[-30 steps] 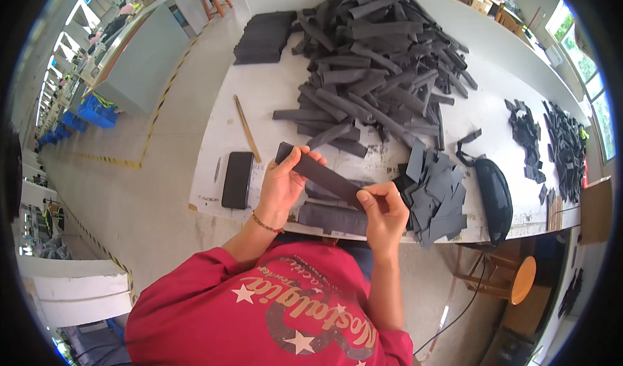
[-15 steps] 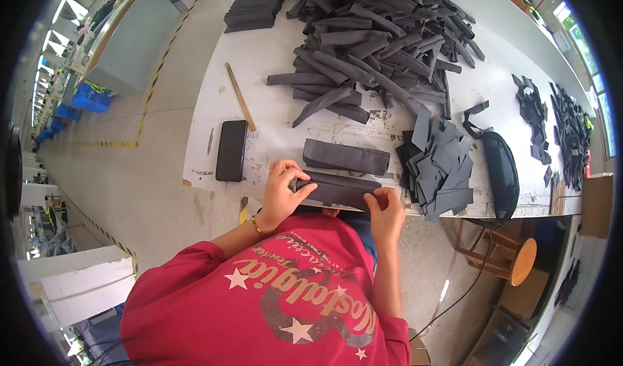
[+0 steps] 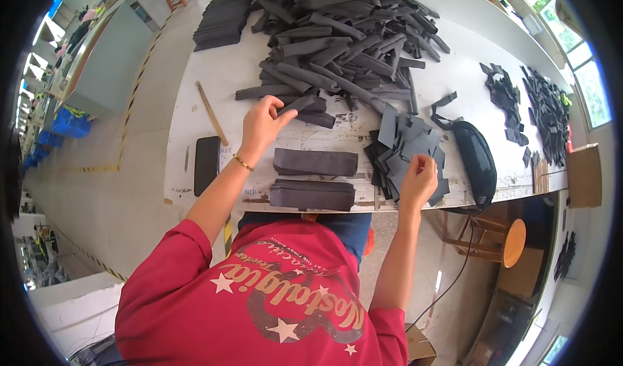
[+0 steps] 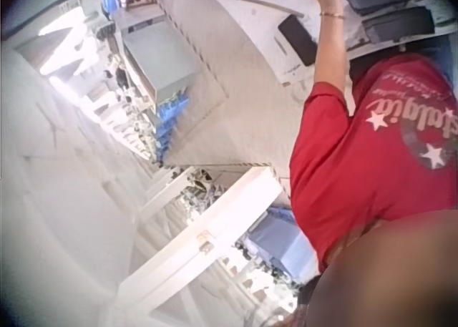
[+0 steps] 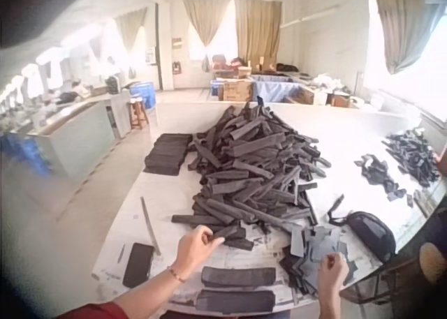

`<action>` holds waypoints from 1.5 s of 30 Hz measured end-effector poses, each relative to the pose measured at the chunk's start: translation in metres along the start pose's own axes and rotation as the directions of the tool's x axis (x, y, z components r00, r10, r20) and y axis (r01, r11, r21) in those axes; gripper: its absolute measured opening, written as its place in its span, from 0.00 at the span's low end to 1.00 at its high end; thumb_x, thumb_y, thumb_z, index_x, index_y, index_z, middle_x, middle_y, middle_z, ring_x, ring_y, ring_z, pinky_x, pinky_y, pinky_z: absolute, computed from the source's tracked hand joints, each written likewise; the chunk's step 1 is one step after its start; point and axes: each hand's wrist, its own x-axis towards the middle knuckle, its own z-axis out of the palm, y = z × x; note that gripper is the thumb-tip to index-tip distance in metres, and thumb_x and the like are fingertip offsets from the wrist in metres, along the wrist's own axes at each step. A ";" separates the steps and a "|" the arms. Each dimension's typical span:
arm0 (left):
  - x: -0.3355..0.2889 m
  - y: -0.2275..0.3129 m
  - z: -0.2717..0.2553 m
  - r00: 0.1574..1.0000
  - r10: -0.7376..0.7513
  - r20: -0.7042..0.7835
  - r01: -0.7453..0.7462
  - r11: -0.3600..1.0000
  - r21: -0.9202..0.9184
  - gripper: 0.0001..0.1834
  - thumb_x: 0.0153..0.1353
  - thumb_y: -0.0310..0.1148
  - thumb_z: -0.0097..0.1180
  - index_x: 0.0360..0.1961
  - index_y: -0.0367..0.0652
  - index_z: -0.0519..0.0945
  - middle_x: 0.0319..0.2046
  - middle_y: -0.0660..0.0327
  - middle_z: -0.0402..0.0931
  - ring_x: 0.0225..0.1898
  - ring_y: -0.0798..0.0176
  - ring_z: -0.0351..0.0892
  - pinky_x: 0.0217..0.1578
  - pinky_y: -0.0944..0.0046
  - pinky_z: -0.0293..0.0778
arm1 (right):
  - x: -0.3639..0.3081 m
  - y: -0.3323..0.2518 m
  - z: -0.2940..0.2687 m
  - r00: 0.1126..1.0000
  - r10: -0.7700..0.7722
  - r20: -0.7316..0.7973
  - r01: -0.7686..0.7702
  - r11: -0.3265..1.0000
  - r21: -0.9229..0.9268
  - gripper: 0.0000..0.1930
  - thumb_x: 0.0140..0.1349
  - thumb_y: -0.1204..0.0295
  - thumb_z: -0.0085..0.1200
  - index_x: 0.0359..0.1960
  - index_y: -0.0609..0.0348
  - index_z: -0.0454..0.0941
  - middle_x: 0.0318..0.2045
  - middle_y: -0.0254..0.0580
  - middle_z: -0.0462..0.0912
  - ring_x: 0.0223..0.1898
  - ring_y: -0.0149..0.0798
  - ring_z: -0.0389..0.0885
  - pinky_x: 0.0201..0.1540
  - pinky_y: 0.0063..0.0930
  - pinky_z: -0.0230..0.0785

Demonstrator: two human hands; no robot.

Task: Sorting and stacking grey foam and rubber components on a factory workbench.

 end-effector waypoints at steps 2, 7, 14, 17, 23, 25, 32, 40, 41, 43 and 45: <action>0.008 0.007 0.004 0.883 -0.425 0.200 0.443 0.895 -0.049 0.16 0.55 0.42 0.66 0.36 0.41 0.79 0.20 0.58 0.78 0.24 0.56 0.79 0.30 0.54 0.74 | 0.013 -0.007 -0.003 0.997 -0.031 0.065 0.046 0.966 -0.253 0.10 0.59 0.76 0.55 0.43 0.60 0.79 0.40 0.46 0.79 0.39 0.47 0.79 0.40 0.37 0.71; -0.001 -0.016 0.026 0.922 -0.199 0.332 0.238 0.968 -0.083 0.11 0.60 0.39 0.62 0.38 0.44 0.80 0.18 0.57 0.77 0.22 0.54 0.79 0.28 0.57 0.73 | 0.023 0.024 0.003 0.925 -0.162 0.343 0.339 0.757 -0.558 0.17 0.57 0.74 0.55 0.49 0.59 0.79 0.49 0.44 0.80 0.49 0.47 0.78 0.52 0.44 0.66; -0.008 -0.009 0.004 0.979 -0.152 0.135 0.187 0.932 -0.310 0.06 0.61 0.28 0.59 0.39 0.41 0.81 0.23 0.58 0.79 0.25 0.64 0.79 0.29 0.66 0.73 | 0.008 0.023 0.019 0.846 -0.516 0.135 0.525 0.760 -0.384 0.08 0.56 0.77 0.56 0.39 0.58 0.79 0.41 0.40 0.83 0.44 0.45 0.79 0.53 0.40 0.64; -0.014 0.001 -0.007 0.899 -0.395 0.188 0.437 0.794 -0.423 0.09 0.60 0.26 0.60 0.42 0.39 0.80 0.29 0.60 0.80 0.28 0.69 0.79 0.30 0.68 0.73 | 0.002 0.006 0.023 0.874 -0.486 -0.014 0.468 0.849 -0.244 0.06 0.60 0.78 0.55 0.39 0.59 0.79 0.44 0.40 0.83 0.45 0.44 0.79 0.54 0.37 0.64; -0.017 -0.012 -0.006 0.723 -0.597 0.348 0.549 0.190 -0.814 0.18 0.56 0.22 0.63 0.49 0.37 0.77 0.37 0.58 0.80 0.35 0.64 0.80 0.36 0.67 0.75 | 0.012 -0.040 0.016 0.970 -0.142 -0.198 0.213 0.888 0.408 0.07 0.69 0.77 0.49 0.44 0.61 0.78 0.47 0.39 0.82 0.48 0.36 0.78 0.53 0.27 0.66; -0.012 -0.009 -0.012 0.600 -0.510 0.617 0.617 -0.197 -0.762 0.16 0.57 0.22 0.63 0.48 0.34 0.77 0.38 0.60 0.80 0.39 0.64 0.81 0.41 0.64 0.77 | 0.017 -0.057 0.011 0.991 0.011 -0.135 0.078 0.765 0.639 0.09 0.71 0.76 0.47 0.47 0.63 0.78 0.48 0.35 0.81 0.48 0.27 0.75 0.53 0.21 0.65; -0.007 0.032 -0.015 0.605 -0.458 0.651 0.553 -0.346 -0.758 0.12 0.60 0.25 0.62 0.44 0.39 0.77 0.40 0.59 0.80 0.40 0.63 0.81 0.44 0.60 0.79 | -0.044 -0.107 0.021 0.833 -0.132 0.537 -0.391 0.547 0.740 0.25 0.62 0.64 0.61 0.57 0.61 0.69 0.32 0.28 0.67 0.31 0.23 0.64 0.34 0.17 0.59; -0.017 0.080 -0.022 0.727 -0.382 0.571 0.542 -0.191 -0.818 0.15 0.65 0.27 0.56 0.51 0.32 0.71 0.45 0.45 0.79 0.45 0.47 0.83 0.43 0.55 0.83 | -0.071 -0.150 0.060 0.925 0.041 0.378 -0.259 0.796 0.548 0.14 0.56 0.70 0.67 0.38 0.61 0.76 0.23 0.24 0.68 0.26 0.21 0.64 0.31 0.17 0.59; -0.017 0.080 -0.022 0.729 -0.380 0.569 0.540 -0.190 -0.820 0.15 0.65 0.27 0.56 0.51 0.32 0.71 0.45 0.45 0.79 0.45 0.47 0.83 0.43 0.55 0.83 | -0.068 -0.151 0.061 0.929 0.030 0.370 -0.269 0.741 0.615 0.12 0.59 0.69 0.65 0.34 0.64 0.75 0.23 0.27 0.70 0.26 0.23 0.65 0.29 0.19 0.59; -0.016 0.077 -0.021 0.752 -0.366 0.548 0.507 -0.209 -0.836 0.14 0.66 0.27 0.54 0.50 0.32 0.72 0.45 0.46 0.79 0.46 0.48 0.83 0.43 0.56 0.83 | -0.064 -0.145 0.054 0.911 0.055 0.409 -0.314 0.736 0.600 0.13 0.64 0.67 0.58 0.27 0.65 0.76 0.21 0.30 0.73 0.24 0.24 0.65 0.25 0.21 0.57; -0.017 0.070 -0.024 0.761 -0.373 0.531 0.485 -0.217 -0.847 0.13 0.67 0.27 0.53 0.50 0.32 0.72 0.45 0.46 0.80 0.46 0.49 0.83 0.43 0.56 0.84 | -0.059 -0.135 0.045 0.841 0.186 0.507 -0.509 0.587 0.629 0.14 0.65 0.66 0.56 0.27 0.64 0.77 0.21 0.30 0.72 0.23 0.23 0.64 0.25 0.20 0.55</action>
